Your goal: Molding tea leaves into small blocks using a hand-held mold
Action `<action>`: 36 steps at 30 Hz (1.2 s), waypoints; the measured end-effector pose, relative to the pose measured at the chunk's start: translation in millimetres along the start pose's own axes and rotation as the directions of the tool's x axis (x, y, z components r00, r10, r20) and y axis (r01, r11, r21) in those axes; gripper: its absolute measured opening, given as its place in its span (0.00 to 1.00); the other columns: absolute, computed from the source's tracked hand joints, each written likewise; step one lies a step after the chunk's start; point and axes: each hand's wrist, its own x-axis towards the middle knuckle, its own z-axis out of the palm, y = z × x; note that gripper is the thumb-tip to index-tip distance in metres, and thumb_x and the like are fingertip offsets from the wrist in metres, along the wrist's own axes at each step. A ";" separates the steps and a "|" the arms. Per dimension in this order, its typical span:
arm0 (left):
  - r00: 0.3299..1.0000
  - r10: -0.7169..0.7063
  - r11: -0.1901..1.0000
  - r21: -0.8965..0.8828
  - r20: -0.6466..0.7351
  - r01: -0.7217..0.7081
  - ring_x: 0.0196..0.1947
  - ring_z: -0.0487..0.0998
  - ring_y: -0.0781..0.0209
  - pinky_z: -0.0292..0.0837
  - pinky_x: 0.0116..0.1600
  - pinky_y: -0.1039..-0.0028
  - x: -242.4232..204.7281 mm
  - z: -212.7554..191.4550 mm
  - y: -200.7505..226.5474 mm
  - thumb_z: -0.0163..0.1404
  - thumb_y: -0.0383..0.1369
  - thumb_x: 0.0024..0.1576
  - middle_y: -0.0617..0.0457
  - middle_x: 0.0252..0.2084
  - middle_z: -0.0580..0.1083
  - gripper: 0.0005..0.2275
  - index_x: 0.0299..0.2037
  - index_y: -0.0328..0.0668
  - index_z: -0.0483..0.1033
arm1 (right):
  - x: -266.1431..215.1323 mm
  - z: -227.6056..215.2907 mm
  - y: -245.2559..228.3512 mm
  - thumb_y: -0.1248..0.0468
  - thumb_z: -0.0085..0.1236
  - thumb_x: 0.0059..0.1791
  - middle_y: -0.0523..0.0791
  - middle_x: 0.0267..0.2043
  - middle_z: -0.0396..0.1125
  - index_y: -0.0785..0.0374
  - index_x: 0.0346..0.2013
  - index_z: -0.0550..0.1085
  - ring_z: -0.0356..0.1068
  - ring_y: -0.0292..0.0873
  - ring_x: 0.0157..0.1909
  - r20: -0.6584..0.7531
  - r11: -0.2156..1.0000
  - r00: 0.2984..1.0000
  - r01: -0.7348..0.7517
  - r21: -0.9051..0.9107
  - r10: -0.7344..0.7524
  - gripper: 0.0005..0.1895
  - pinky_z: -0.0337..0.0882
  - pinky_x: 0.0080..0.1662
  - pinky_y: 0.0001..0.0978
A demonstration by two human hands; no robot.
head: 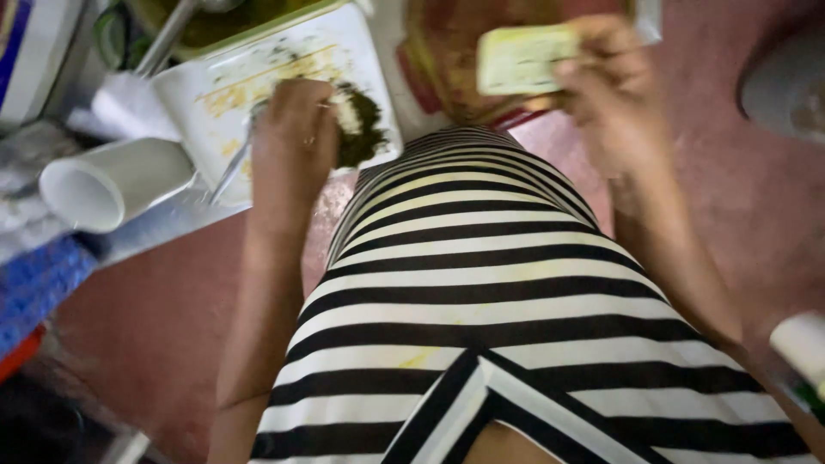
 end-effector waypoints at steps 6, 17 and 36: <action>0.969 0.026 0.948 0.313 -0.247 0.054 0.39 0.73 0.40 0.70 0.38 0.54 -70.2 -35.4 -89.0 0.52 0.20 0.64 0.40 0.48 0.68 0.07 0.50 0.33 0.71 | 3.8 16.2 -17.5 0.72 0.50 0.58 0.48 0.54 0.72 0.57 0.51 0.68 0.77 0.43 0.48 -0.185 0.999 0.983 -0.003 0.041 0.010 0.09 0.82 0.42 0.25; 0.938 0.038 0.933 0.348 -0.345 0.090 0.36 0.67 0.43 0.65 0.51 0.57 -97.8 -15.3 -123.2 0.52 0.22 0.63 0.46 0.40 0.71 0.03 0.44 0.37 0.72 | 1.4 73.8 -6.2 0.68 0.51 0.60 0.50 0.56 0.72 0.58 0.51 0.67 0.79 0.47 0.56 -0.070 0.994 0.995 -0.077 -0.076 0.071 0.06 0.86 0.46 0.27; 0.992 0.006 0.934 0.355 -0.129 0.040 0.20 0.77 0.56 0.81 0.20 0.69 -59.4 -20.6 -100.2 0.43 0.21 0.65 0.45 0.41 0.75 0.08 0.45 0.32 0.77 | -15.7 113.3 12.0 0.70 0.51 0.58 0.49 0.52 0.72 0.58 0.49 0.68 0.78 0.43 0.46 -0.172 0.988 0.974 -0.152 -0.013 0.147 0.06 0.85 0.42 0.23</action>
